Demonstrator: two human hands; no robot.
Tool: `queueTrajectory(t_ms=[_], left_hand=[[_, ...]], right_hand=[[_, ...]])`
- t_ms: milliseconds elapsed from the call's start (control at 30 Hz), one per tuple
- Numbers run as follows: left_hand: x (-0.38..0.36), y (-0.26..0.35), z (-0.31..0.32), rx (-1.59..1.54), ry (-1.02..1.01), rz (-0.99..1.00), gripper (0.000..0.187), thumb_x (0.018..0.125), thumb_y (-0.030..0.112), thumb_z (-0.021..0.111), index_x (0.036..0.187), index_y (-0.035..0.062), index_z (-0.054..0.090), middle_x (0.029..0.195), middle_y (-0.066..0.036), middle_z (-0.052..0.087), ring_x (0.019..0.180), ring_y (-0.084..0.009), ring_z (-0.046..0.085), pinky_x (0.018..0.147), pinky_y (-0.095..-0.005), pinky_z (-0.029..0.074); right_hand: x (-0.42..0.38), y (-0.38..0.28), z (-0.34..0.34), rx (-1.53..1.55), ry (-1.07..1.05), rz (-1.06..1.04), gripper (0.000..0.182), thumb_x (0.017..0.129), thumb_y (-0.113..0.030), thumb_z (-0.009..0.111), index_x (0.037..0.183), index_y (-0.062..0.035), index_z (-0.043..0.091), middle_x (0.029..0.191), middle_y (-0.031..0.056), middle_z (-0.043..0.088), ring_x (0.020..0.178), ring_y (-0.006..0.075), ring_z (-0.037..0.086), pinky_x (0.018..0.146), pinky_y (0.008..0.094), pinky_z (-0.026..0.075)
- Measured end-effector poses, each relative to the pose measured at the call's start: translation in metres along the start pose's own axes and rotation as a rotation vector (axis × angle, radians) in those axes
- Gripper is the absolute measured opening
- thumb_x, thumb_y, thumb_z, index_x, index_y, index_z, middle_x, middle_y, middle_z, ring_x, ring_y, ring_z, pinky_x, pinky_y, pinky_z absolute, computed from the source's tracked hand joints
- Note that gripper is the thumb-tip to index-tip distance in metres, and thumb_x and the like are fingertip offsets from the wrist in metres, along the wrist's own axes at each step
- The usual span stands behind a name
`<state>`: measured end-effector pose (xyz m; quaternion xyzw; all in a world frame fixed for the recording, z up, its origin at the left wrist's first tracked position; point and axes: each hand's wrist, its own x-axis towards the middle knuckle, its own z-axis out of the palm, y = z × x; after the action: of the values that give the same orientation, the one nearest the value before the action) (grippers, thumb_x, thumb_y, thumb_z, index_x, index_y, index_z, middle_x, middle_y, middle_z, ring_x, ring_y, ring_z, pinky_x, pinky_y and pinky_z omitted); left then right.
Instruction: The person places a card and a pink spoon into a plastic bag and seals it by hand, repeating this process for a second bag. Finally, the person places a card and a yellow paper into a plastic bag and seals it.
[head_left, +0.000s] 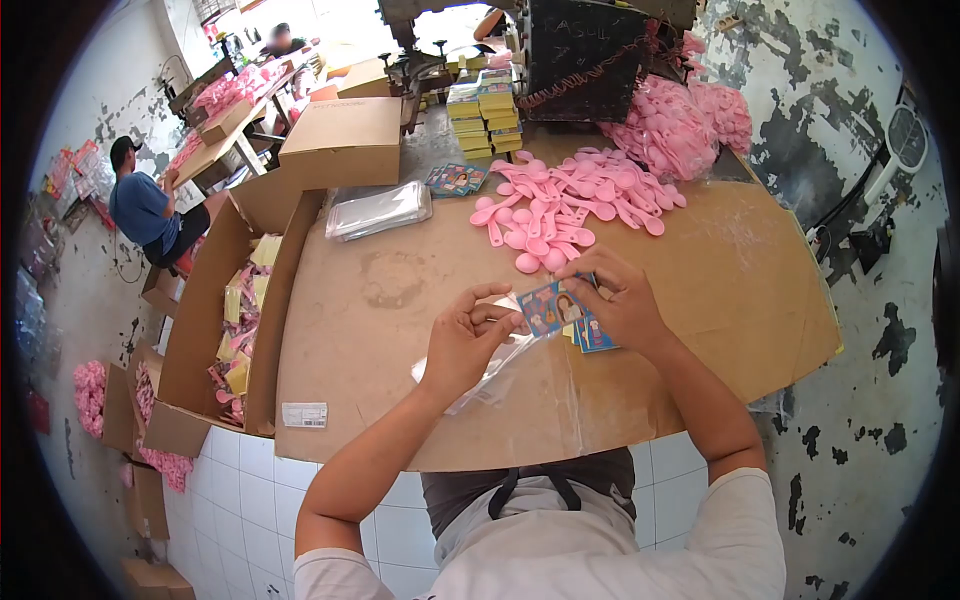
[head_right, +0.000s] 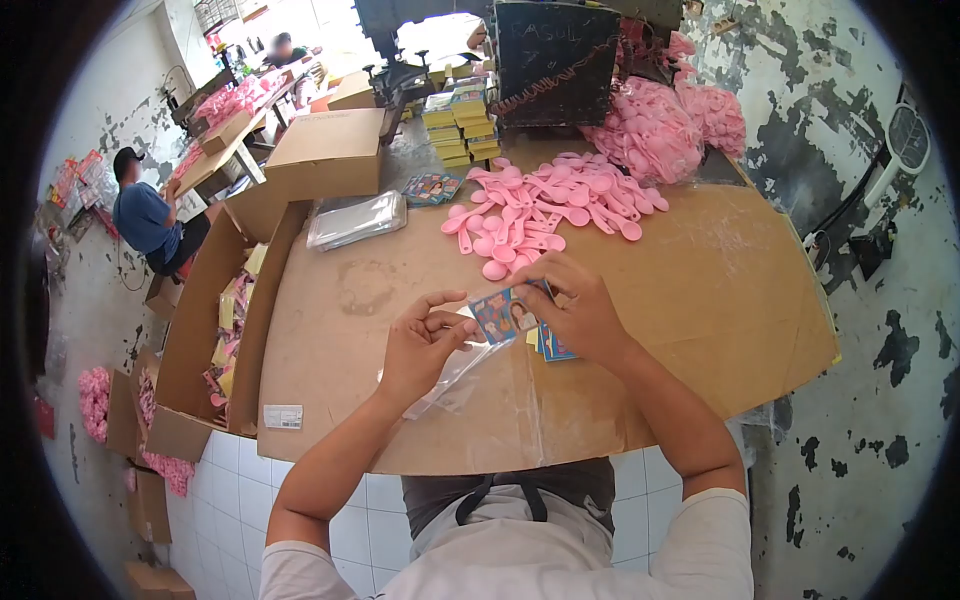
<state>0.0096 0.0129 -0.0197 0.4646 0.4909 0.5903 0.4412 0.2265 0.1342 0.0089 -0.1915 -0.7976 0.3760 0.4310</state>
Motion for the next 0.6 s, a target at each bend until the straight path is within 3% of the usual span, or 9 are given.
queueTrajectory(t_ms=[33,133,233,333,433,533,600], left_hand=[[0.000,0.000,-0.001,0.031,-0.013,0.007,0.044,0.099,0.007,0.074,0.137,-0.0047,0.055,0.104,-0.015,0.078,0.095,-0.0164,0.076,0.078,-0.0261,0.061],[-0.003,0.000,-0.002,0.112,-0.078,0.038,0.046,0.098,0.005,0.073,0.139,-0.0039,0.054,0.105,-0.015,0.078,0.095,-0.0149,0.075,0.080,-0.0260,0.060],[-0.008,-0.001,0.001,0.165,-0.156,0.069,0.046,0.099,0.003,0.072,0.141,-0.0033,0.053,0.107,-0.015,0.077,0.095,-0.0143,0.074,0.081,-0.0262,0.060],[-0.010,0.003,0.003,0.130,-0.114,0.036,0.045,0.100,0.001,0.070,0.141,-0.0033,0.053,0.109,-0.015,0.076,0.094,-0.0145,0.074,0.081,-0.0259,0.060],[-0.008,0.007,0.002,0.016,-0.030,-0.008,0.044,0.100,0.000,0.069,0.141,-0.0037,0.053,0.108,-0.014,0.075,0.094,-0.0146,0.074,0.080,-0.0248,0.060],[-0.008,0.011,-0.001,0.019,-0.044,-0.025,0.042,0.100,0.001,0.069,0.139,-0.0042,0.054,0.107,-0.014,0.075,0.093,-0.0138,0.074,0.077,-0.0239,0.060],[-0.008,0.002,-0.004,0.044,-0.061,0.010,0.041,0.101,0.004,0.070,0.138,-0.0042,0.056,0.108,-0.015,0.076,0.091,-0.0128,0.074,0.075,-0.0239,0.059]], right_hand=[[0.001,-0.002,-0.003,-0.138,-0.059,-0.049,0.014,0.095,-0.006,0.075,0.109,-0.0023,0.074,0.099,0.0064,0.069,0.088,0.0147,0.066,0.077,0.0302,0.053],[0.003,-0.006,-0.003,-0.087,-0.183,-0.042,0.017,0.093,-0.008,0.076,0.109,-0.0031,0.075,0.099,0.0089,0.069,0.087,0.0187,0.066,0.078,0.0326,0.053],[-0.001,-0.016,0.013,-0.071,-0.241,-0.049,0.019,0.094,-0.011,0.076,0.110,-0.0025,0.075,0.098,0.0072,0.070,0.085,0.0175,0.066,0.078,0.0308,0.052],[-0.008,-0.017,0.024,0.192,-0.111,0.280,0.021,0.094,-0.013,0.077,0.112,-0.0025,0.075,0.099,0.0067,0.070,0.088,0.0180,0.066,0.079,0.0312,0.052],[-0.009,-0.006,0.017,0.242,-0.088,0.312,0.023,0.095,-0.015,0.076,0.113,-0.0010,0.074,0.098,0.0064,0.069,0.090,0.0187,0.065,0.080,0.0323,0.052],[-0.009,-0.020,0.018,0.005,-0.294,-0.017,0.024,0.098,-0.020,0.073,0.110,0.0004,0.074,0.100,0.0077,0.070,0.088,0.0216,0.066,0.079,0.0363,0.053],[0.000,-0.003,0.010,-0.038,-0.333,-0.092,0.025,0.098,-0.021,0.070,0.109,0.0011,0.074,0.104,0.0107,0.071,0.088,0.0241,0.067,0.080,0.0384,0.054]])
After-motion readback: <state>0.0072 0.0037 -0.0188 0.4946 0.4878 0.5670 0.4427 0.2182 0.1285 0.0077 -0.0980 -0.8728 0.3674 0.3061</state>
